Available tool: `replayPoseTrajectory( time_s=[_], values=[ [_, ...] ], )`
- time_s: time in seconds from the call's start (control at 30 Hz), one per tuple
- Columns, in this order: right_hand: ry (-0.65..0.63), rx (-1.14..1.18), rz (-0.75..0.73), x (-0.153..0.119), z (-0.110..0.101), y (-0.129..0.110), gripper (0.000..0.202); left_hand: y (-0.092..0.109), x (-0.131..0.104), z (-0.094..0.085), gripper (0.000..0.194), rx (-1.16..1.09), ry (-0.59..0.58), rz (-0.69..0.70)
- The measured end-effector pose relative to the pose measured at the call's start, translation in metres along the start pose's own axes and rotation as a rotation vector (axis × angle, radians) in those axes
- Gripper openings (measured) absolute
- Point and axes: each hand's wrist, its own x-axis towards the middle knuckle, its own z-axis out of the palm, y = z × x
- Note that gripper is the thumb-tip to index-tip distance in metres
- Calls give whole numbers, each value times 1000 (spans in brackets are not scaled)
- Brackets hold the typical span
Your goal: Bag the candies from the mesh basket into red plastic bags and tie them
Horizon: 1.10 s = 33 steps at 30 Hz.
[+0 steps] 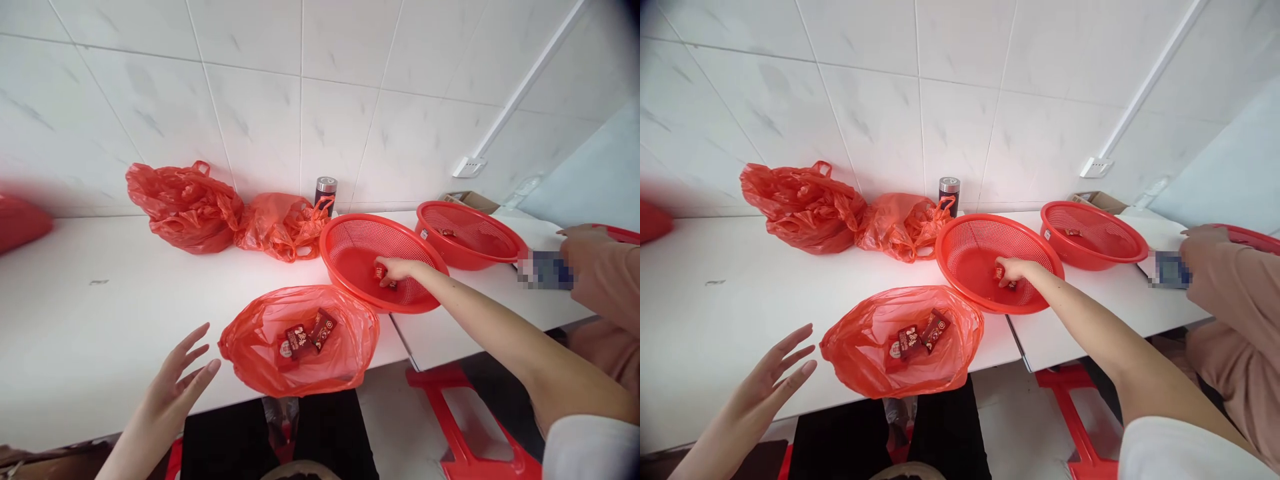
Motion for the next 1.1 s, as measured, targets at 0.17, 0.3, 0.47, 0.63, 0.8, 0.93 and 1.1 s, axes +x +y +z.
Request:
replayPoseTrajectory(
  time_s=[0.17, 0.3, 0.47, 0.63, 0.8, 0.93, 1.1],
  values=[
    [-137, 40, 7, 6, 4, -4, 33, -4, 0, 2, 60, 2, 3, -17],
    [-140, 45, -18, 4, 7, -3, 21, -6, 0, 4, 60, 15, -26, -27],
    [-67, 23, -65, -5, -2, -11, 32, -4, -2, 8, 61, 0, -26, -48],
    [-67, -38, -178, -14, 11, -37, 53, -8, -2, 9, 59, 6, -38, -56],
    [-11, -134, -217, -23, 8, -57, 27, -14, 2, 7, 62, 27, -23, -61],
    [43, -162, -214, -33, -11, -68, 27, -7, 0, 11, 63, 17, 0, -78],
    [-180, -226, -42, -31, 16, -75, 34, -3, -3, 19, 61, -10, 11, -68]
  ],
)
